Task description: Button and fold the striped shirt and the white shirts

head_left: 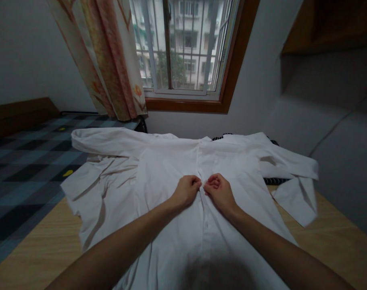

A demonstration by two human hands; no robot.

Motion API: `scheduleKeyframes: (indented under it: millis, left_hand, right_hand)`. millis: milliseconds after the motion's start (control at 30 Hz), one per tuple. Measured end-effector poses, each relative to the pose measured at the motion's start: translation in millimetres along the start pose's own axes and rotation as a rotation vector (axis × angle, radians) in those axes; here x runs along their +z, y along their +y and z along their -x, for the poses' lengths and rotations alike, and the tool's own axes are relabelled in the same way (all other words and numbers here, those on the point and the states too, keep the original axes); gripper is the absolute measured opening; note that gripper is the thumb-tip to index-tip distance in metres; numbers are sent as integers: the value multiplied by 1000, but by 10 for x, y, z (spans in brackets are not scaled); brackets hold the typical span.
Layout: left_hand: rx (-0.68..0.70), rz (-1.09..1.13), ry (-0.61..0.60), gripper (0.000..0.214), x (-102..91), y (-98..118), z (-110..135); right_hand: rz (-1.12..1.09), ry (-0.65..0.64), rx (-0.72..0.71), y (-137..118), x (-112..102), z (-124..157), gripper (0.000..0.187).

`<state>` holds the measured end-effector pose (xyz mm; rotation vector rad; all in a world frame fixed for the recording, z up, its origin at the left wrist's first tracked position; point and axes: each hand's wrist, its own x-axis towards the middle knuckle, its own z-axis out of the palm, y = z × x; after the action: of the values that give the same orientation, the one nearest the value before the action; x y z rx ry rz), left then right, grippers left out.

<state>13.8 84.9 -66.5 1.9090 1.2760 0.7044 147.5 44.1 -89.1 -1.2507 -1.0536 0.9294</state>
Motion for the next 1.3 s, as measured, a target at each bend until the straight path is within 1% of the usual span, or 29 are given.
scheduleKeyframes:
  millis: [100,167,267,367,467,533,567,633,667,700,733,800,867,933,967,1000,1067,1167,1200,1233,1267,1300]
  left_hand:
    - [28,-24,-35,16,-27,-18,-9]
    - [68,-75,-49,14,-46,-24,-2]
    - [131,-158,-49,15,-66,-32,4]
    - [159,-166,-52,14,-83,-45,-4]
    - [163,-112,-103,20,-155,-18,68]
    - [163,-144,-155,27,-253,45,237]
    - [189,-192,-187,31,-313,87,366]
    - [312,-316,-274,40,-441,171,692]
    - [398,-368,-339,44,-503,205,874]
    - [472,-405,-412,50,-560,228,1055]
    - [521,-432,-483,55,-611,238,1225]
    - [546,-466,-577,65,-695,228,1510]
    - [529,-491,-633,73,-754,193,1709]
    - [496,-504,-668,78,-788,156,1842]
    - [470,-502,-674,79,-793,141,1896]
    - [432,-492,-664,81,-788,128,1946]
    - [293,-452,-564,88,-747,111,2038]
    - [5,-344,-355,102,-610,130,2131]
    - [-73,-303,-322,101,-548,154,2142]
    - [-125,-270,-320,95,-481,186,2144]
    - [-146,-249,-343,88,-411,224,2138]
    - [-138,-244,-367,81,-342,263,2126]
  right_hand:
    - [-89,-62,62,32,-34,-37,30]
    - [-43,-76,42,54,-45,-50,28]
    - [101,-67,-35,72,-46,-61,20]
    - [230,-78,-124,29,-87,-26,18]
    - [392,-191,-238,-101,-236,162,25]
    - [529,-300,-332,-199,-400,407,35]
    - [599,-357,-383,-232,-493,561,43]
    - [724,-483,-478,-236,-679,895,62]
    - [772,-548,-526,-202,-763,1059,74]
    - [811,-594,-574,-146,-836,1211,80]
    - [846,-614,-628,-75,-895,1344,81]
    - [920,-589,-756,75,-972,1544,68]
    - [986,-504,-907,173,-1004,1661,49]
    - [991,-411,-1047,169,-1015,1719,28]
    - [965,-366,-1094,122,-1020,1735,21]
    - [930,-338,-1119,47,-1029,1747,22]
    - [851,-296,-1121,-175,-1066,1762,26]
    - [799,-247,-1086,-571,-1154,1771,19]
    - [801,-253,-1071,-679,-1176,1770,19]
    - [810,-287,-1059,-759,-1188,1767,19]
    - [825,-350,-1038,-806,-1189,1764,20]
    - [838,-429,-1009,-818,-1179,1760,22]
